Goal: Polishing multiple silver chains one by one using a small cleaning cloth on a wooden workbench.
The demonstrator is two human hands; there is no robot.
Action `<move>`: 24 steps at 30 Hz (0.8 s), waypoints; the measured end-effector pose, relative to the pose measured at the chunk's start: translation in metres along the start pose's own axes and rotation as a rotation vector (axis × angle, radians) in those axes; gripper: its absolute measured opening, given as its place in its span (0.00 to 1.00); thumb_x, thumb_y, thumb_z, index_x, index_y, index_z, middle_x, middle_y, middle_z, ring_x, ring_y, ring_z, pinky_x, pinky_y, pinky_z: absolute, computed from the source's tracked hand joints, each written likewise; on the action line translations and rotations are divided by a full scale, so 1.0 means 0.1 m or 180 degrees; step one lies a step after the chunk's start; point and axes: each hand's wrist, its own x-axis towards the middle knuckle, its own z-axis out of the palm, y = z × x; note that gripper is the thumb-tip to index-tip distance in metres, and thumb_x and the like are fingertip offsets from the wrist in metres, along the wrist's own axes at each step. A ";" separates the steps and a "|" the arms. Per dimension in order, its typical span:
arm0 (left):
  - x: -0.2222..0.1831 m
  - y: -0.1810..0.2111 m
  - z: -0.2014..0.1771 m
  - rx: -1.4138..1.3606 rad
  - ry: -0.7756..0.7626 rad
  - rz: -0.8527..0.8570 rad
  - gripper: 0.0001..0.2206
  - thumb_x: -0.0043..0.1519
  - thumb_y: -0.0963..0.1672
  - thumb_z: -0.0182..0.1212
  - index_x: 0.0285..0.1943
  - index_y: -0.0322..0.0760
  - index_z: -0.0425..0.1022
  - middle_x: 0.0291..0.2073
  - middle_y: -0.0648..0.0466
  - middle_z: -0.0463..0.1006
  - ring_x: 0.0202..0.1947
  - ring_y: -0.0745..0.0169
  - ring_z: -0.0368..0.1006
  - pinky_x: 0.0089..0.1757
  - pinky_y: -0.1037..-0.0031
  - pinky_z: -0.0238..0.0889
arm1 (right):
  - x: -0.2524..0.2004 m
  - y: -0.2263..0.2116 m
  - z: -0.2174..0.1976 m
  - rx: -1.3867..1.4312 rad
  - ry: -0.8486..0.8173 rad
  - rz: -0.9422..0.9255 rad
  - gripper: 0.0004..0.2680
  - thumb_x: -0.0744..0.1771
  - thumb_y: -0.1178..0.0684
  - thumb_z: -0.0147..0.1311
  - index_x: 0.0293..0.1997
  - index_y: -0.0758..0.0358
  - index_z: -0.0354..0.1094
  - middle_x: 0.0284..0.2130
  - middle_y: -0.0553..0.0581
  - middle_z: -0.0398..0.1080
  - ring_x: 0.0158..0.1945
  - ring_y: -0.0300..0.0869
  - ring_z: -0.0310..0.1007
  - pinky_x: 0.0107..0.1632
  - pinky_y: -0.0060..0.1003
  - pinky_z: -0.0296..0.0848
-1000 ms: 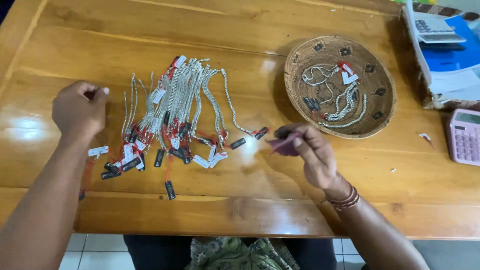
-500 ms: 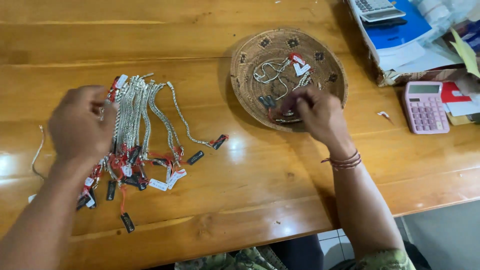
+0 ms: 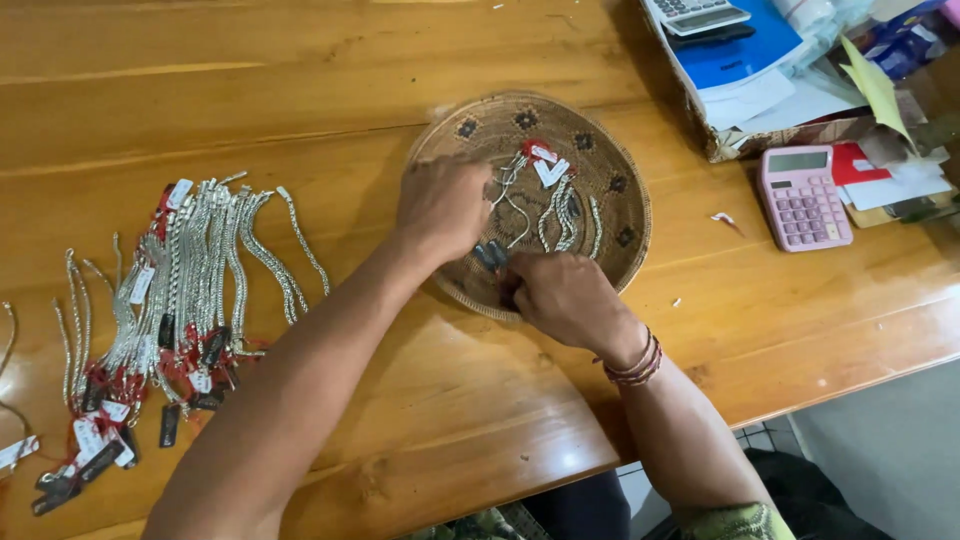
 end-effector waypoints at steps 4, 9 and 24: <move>0.25 -0.06 0.39 0.0103 -0.0624 -0.0170 0.16 0.57 0.45 0.68 0.52 0.33 0.80 0.47 0.38 0.80 0.50 0.35 0.77 0.46 0.45 0.73 | -0.04 -0.05 -0.02 -0.0098 -0.0227 -0.0069 0.08 0.62 0.53 0.46 0.37 0.55 0.74 0.27 0.60 0.78 0.36 0.58 0.81 0.41 0.54 0.78; 0.40 0.05 0.59 0.0072 -0.0608 -0.0107 0.13 0.65 0.41 0.55 0.57 0.37 0.78 0.53 0.38 0.77 0.56 0.37 0.74 0.51 0.49 0.71 | -0.06 -0.03 0.01 -0.0375 -0.0184 -0.0085 0.08 0.62 0.53 0.46 0.39 0.53 0.74 0.25 0.57 0.77 0.35 0.55 0.82 0.41 0.51 0.80; 0.21 0.73 -0.46 -0.2323 0.0321 -0.0058 0.07 0.70 0.41 0.47 0.37 0.41 0.64 0.28 0.57 0.67 0.24 0.68 0.59 0.26 0.73 0.57 | -0.08 0.10 -0.31 0.0587 0.1903 0.0469 0.08 0.68 0.50 0.42 0.33 0.59 0.63 0.22 0.59 0.68 0.23 0.53 0.66 0.27 0.51 0.58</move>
